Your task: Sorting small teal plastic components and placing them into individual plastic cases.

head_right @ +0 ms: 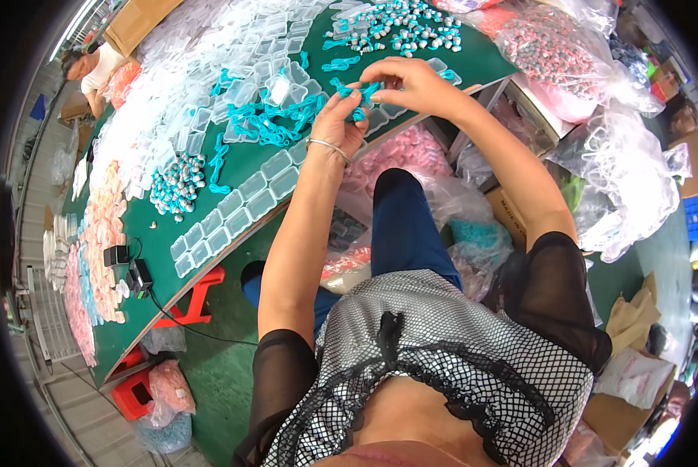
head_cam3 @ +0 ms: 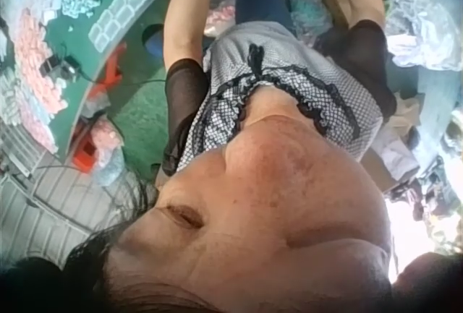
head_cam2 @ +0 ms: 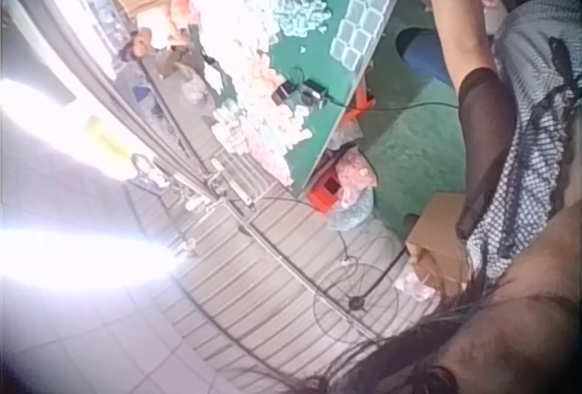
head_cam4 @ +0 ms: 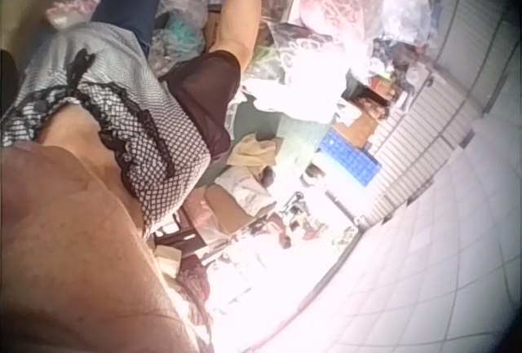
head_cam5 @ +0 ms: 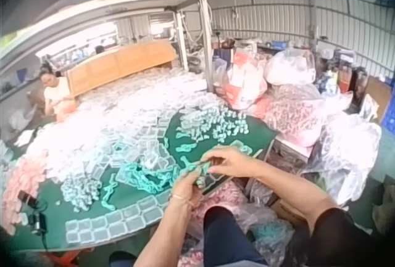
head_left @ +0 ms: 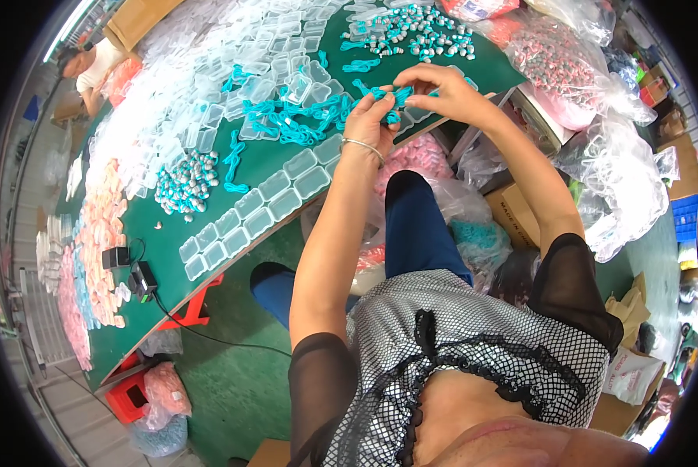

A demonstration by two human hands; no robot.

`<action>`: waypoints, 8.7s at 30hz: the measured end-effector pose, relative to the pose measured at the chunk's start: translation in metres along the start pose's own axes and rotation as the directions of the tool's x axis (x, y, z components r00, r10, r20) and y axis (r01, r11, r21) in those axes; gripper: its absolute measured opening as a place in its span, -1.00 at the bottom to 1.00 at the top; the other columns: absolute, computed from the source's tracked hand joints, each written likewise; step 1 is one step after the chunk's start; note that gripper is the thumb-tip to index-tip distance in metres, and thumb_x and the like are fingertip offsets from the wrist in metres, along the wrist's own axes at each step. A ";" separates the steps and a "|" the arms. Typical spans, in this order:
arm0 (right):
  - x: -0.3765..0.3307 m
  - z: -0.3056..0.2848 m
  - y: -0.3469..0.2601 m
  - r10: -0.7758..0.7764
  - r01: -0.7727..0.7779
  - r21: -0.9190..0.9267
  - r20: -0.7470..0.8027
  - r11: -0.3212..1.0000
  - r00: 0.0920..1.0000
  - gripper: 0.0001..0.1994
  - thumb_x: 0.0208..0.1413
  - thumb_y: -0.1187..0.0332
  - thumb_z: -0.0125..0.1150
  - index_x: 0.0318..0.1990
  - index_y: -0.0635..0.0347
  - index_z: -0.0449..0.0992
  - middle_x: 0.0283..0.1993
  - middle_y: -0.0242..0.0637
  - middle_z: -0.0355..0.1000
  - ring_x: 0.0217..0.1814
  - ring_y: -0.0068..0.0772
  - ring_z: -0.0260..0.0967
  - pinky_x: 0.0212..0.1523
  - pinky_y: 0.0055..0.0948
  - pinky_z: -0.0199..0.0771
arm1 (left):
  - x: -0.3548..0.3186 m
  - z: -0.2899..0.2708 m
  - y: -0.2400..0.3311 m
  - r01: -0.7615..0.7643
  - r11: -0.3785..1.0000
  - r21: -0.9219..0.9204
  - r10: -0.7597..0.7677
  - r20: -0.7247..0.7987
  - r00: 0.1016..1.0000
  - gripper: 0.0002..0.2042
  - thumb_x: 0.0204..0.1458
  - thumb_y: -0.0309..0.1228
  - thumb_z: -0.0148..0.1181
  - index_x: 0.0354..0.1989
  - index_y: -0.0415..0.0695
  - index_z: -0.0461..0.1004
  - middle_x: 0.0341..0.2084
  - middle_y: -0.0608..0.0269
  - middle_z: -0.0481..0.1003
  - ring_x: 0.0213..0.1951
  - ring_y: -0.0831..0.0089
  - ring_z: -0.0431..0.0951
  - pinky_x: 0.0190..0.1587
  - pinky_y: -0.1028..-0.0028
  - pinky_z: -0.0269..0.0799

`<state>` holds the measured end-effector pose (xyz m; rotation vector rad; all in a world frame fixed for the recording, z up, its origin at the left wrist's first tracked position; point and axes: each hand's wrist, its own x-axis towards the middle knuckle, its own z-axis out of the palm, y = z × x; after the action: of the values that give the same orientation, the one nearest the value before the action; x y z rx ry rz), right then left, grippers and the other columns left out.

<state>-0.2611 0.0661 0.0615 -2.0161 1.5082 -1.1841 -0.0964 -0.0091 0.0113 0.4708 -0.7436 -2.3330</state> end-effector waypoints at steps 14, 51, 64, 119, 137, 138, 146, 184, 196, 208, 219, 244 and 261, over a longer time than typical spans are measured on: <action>0.002 0.005 0.021 0.370 -0.359 0.441 0.063 0.823 0.927 -0.85 0.05 0.43 0.20 -0.22 0.27 0.48 -0.30 -0.42 0.41 -0.27 -0.63 0.37 -0.21 -0.60 0.44 | 0.004 -0.005 0.006 -0.063 0.998 0.027 0.065 -0.070 0.995 -0.69 -0.04 -0.62 0.17 -0.06 -0.21 0.40 -0.41 0.27 0.43 -0.50 0.49 0.42 -0.56 0.58 0.24; 0.014 -0.012 0.050 0.076 0.170 -0.707 0.302 0.686 0.950 -0.85 -0.13 0.42 0.26 -0.33 0.02 0.52 -0.35 -0.42 0.42 -0.15 -0.30 0.37 -0.10 -0.22 0.21 | -0.009 -0.020 0.019 -0.056 0.997 -0.057 0.052 -0.067 0.996 -0.74 -0.08 -0.64 0.18 -0.17 -0.20 0.44 -0.32 0.09 0.51 -0.51 0.49 0.45 -0.54 0.59 0.29; 0.013 0.034 0.009 -0.007 0.003 0.041 0.119 0.999 0.993 -0.63 -0.11 0.45 0.22 -0.07 0.18 0.37 -0.24 -0.45 0.41 -0.19 -0.48 0.35 -0.15 -0.41 0.37 | -0.010 -0.019 0.018 -0.041 0.983 -0.178 0.045 0.019 0.999 -0.70 -0.06 -0.61 0.17 -0.10 -0.22 0.39 -0.31 0.11 0.51 -0.49 0.52 0.44 -0.51 0.59 0.28; 0.001 0.070 -0.007 -0.218 0.322 -0.471 0.262 0.821 0.940 -0.89 -0.16 0.37 0.28 -0.40 0.04 0.51 -0.32 -0.41 0.38 -0.10 -0.32 0.30 -0.05 -0.29 0.16 | -0.064 -0.054 0.049 -0.216 0.941 0.262 0.275 -0.212 0.938 -0.58 -0.14 -0.80 0.00 -0.03 -0.29 0.32 -0.24 0.11 0.37 -0.28 0.33 0.49 -0.27 0.43 0.55; 0.016 0.104 -0.023 -0.191 0.288 -0.356 0.284 0.889 0.940 -0.81 -0.13 0.36 0.28 -0.31 0.10 0.50 -0.29 -0.40 0.43 -0.15 -0.32 0.34 -0.04 -0.33 0.17 | -0.089 -0.083 0.079 -0.330 0.667 0.668 0.566 -0.166 0.807 -0.80 -0.09 -0.55 0.23 -0.24 -0.24 0.49 -0.42 0.30 0.49 -0.38 0.60 0.46 -0.33 0.59 0.41; 0.016 0.106 -0.025 -0.193 0.290 -0.354 0.285 0.889 0.939 -0.81 -0.13 0.36 0.28 -0.31 0.10 0.50 -0.29 -0.40 0.43 -0.15 -0.32 0.34 -0.04 -0.33 0.17 | -0.085 -0.091 0.078 -0.323 0.597 0.735 0.582 -0.119 0.805 -0.80 -0.11 -0.54 0.25 -0.26 -0.22 0.51 -0.42 0.29 0.50 -0.37 0.56 0.48 -0.31 0.55 0.42; 0.015 0.109 -0.024 -0.309 0.404 -0.399 0.283 0.823 0.908 -0.87 -0.14 0.33 0.30 -0.41 0.07 0.50 -0.34 -0.42 0.37 -0.17 -0.36 0.30 -0.07 -0.31 0.14 | -0.043 -0.075 0.080 -0.209 -0.358 0.910 0.533 0.383 0.754 -0.67 -0.27 -0.40 0.35 -0.22 -0.07 0.55 -0.30 0.12 0.54 -0.24 0.18 0.50 -0.12 0.28 0.42; 0.063 0.084 0.017 -0.178 0.258 -0.597 0.191 0.759 0.965 -0.78 -0.16 0.43 0.25 -0.27 0.03 0.53 -0.17 -0.39 0.41 -0.04 -0.26 0.33 -0.11 -0.24 0.30 | -0.021 -0.093 0.128 -0.384 0.365 0.848 0.413 0.222 0.883 -0.82 -0.03 -0.46 0.20 -0.22 -0.04 0.53 -0.56 0.46 0.34 -0.54 0.68 0.31 -0.50 0.60 0.34; 0.049 0.127 -0.052 -0.324 0.392 -0.237 0.278 0.889 0.904 -0.82 -0.11 0.45 0.23 -0.29 0.17 0.48 -0.33 -0.31 0.44 -0.23 -0.30 0.38 -0.11 -0.32 0.26 | -0.106 -0.123 0.135 -0.498 0.857 -0.135 0.489 -0.090 0.867 -0.80 -0.01 -0.55 0.12 -0.18 -0.10 0.41 -0.37 0.32 0.49 -0.40 0.47 0.46 -0.49 0.47 0.29; 0.038 0.158 -0.053 -0.347 0.446 -0.403 0.297 0.799 0.890 -0.85 -0.15 0.33 0.29 -0.37 0.01 0.49 -0.38 -0.44 0.41 -0.21 -0.37 0.35 -0.11 -0.31 0.16 | -0.140 -0.124 0.106 -0.473 0.857 -0.204 0.446 -0.167 0.879 -0.80 0.02 -0.52 0.11 -0.16 -0.09 0.38 -0.35 0.25 0.48 -0.36 0.43 0.48 -0.49 0.46 0.32; 0.064 0.190 -0.091 -0.066 0.001 0.283 0.219 0.959 0.973 -0.78 0.00 0.42 0.26 -0.18 0.21 0.46 -0.35 -0.39 0.40 -0.24 -0.57 0.35 -0.19 -0.53 0.37 | -0.149 -0.123 0.097 -0.484 0.868 -0.107 0.462 -0.178 0.869 -0.78 0.03 -0.53 0.11 -0.12 -0.09 0.37 -0.35 0.29 0.48 -0.37 0.45 0.49 -0.49 0.47 0.37; 0.049 0.201 -0.091 -0.392 0.500 -0.352 0.337 0.791 0.856 -0.86 -0.09 0.39 0.23 -0.32 0.08 0.47 -0.36 -0.41 0.38 -0.24 -0.34 0.33 -0.13 -0.31 0.16 | -0.187 -0.138 0.115 -0.433 0.861 0.268 0.504 -0.330 0.798 -0.79 -0.01 -0.53 0.22 -0.16 -0.13 0.46 -0.35 0.30 0.53 -0.39 0.59 0.52 -0.49 0.57 0.46; 0.080 0.235 -0.093 -0.041 -0.051 0.320 0.273 0.946 0.961 -0.84 -0.01 0.50 0.16 -0.23 0.20 0.46 -0.40 -0.41 0.42 -0.39 -0.64 0.37 -0.33 -0.58 0.40 | -0.210 -0.139 0.128 -0.289 0.736 0.612 0.517 -0.234 0.823 -0.74 -0.03 -0.46 0.26 -0.13 -0.16 0.52 -0.43 0.30 0.52 -0.40 0.60 0.51 -0.45 0.60 0.45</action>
<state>-0.0132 -0.0174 0.0214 -1.8601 1.1026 -1.0193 0.1861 -0.0047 0.0108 0.8937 -1.1876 -1.5056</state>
